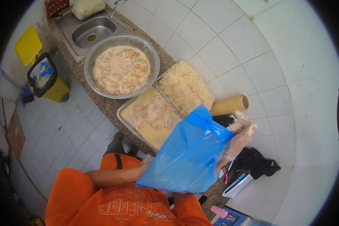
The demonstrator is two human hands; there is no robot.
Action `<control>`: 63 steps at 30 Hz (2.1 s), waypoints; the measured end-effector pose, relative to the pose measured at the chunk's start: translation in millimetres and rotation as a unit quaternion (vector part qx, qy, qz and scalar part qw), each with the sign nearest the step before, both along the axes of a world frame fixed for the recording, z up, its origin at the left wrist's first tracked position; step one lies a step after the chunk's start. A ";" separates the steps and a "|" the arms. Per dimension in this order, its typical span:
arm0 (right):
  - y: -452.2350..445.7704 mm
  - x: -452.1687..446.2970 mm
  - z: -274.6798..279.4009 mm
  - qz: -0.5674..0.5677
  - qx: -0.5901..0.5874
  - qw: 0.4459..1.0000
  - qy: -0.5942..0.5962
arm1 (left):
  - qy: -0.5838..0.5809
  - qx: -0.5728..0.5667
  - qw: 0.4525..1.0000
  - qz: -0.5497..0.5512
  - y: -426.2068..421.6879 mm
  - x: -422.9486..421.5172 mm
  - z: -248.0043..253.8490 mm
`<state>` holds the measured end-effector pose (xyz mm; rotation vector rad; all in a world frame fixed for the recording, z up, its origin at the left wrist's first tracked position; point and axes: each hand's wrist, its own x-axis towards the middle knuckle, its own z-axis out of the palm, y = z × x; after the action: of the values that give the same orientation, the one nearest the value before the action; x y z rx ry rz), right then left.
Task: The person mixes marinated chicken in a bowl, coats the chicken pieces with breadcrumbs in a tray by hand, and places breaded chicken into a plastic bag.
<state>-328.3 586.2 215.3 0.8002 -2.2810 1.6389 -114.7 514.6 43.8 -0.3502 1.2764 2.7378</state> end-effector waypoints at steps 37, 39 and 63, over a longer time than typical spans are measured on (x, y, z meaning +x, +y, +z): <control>-169.0 -73.6 -140.4 0.035 0.315 0.948 0.027 | -0.070 0.449 0.883 0.120 -69.2 -35.2 63.4; -174.4 -74.2 -146.0 0.039 0.312 0.949 0.035 | -0.077 0.435 0.889 0.120 -69.1 -34.5 64.0; -134.5 -83.4 -155.2 0.079 0.261 0.960 0.070 | -0.013 0.409 0.907 0.094 -24.1 -43.6 53.4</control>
<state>-411.7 451.6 60.2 1.1931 -2.6313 0.9851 -158.3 490.5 97.2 -0.4202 0.0023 3.0856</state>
